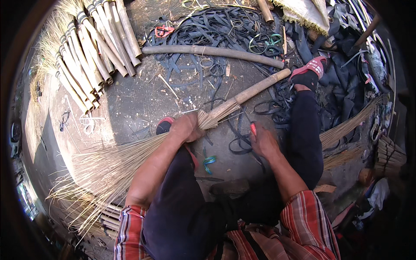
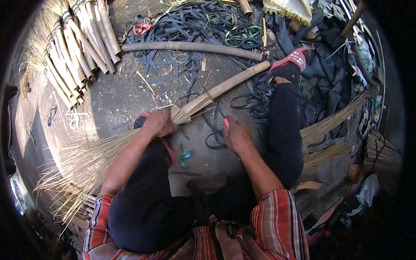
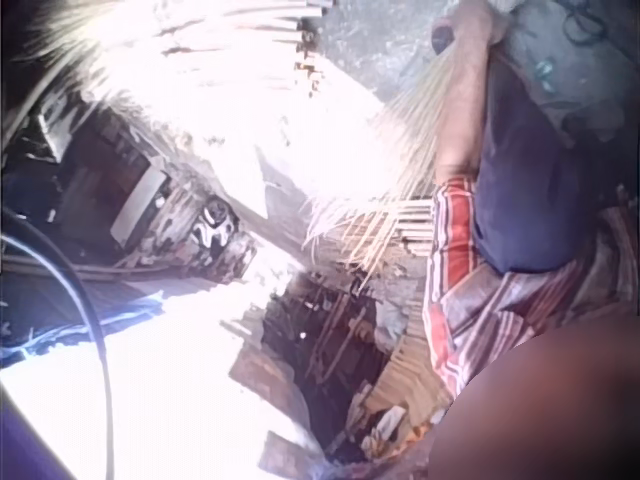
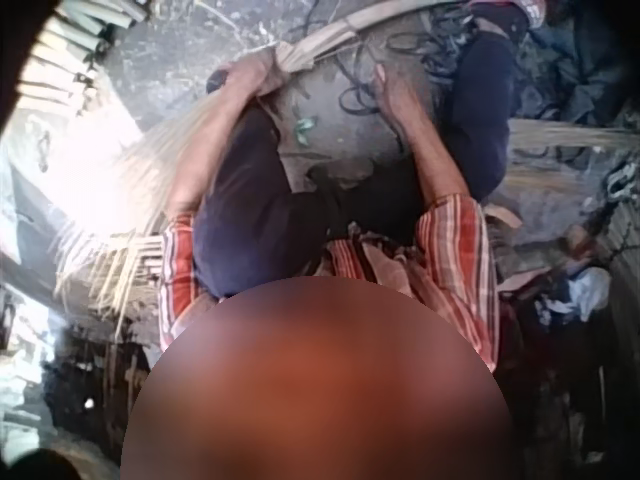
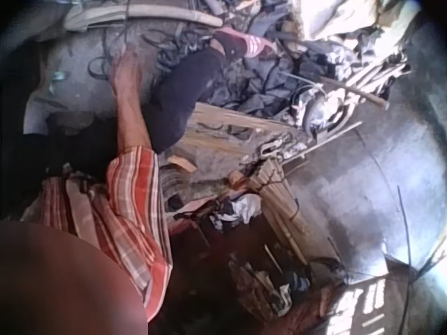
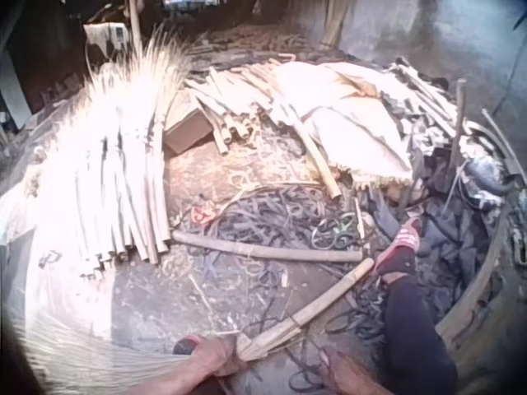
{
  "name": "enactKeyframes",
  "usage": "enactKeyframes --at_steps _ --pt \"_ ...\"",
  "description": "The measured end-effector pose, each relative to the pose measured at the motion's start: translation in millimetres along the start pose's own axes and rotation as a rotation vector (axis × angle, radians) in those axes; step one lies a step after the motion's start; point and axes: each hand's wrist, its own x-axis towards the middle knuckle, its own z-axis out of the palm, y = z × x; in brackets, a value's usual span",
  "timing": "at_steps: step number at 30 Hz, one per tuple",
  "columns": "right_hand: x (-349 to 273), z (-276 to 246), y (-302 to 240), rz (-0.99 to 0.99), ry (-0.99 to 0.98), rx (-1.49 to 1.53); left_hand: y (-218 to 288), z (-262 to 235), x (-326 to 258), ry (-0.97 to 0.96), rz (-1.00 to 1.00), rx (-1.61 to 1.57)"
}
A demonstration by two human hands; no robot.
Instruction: The person gathers bundles of thin sticks, aligns them, and wraps them with black strips to form a broom head. They then attach the bundle to a wooden handle and continue wrapping to secure it.
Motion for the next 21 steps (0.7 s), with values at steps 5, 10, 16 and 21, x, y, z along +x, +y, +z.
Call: enactKeyframes --at_steps 5,10,16,21 --pt "-10.5 2.6 -5.5 0.042 0.045 0.123 4.2 -3.2 3.0 0.002 -0.032 -0.070" --pt "-19.1 18.6 -18.9 -0.111 -0.109 0.002 11.5 -12.6 0.3 -0.056 -0.053 -0.097" --pt "-29.6 40.1 -42.1 0.088 -0.064 0.287 15.5 -16.0 -1.7 -0.081 -0.050 -0.073" --pt "-28.7 52.3 -52.3 -0.028 -0.095 0.172 15.6 -1.0 -17.5 0.225 -0.025 0.084"
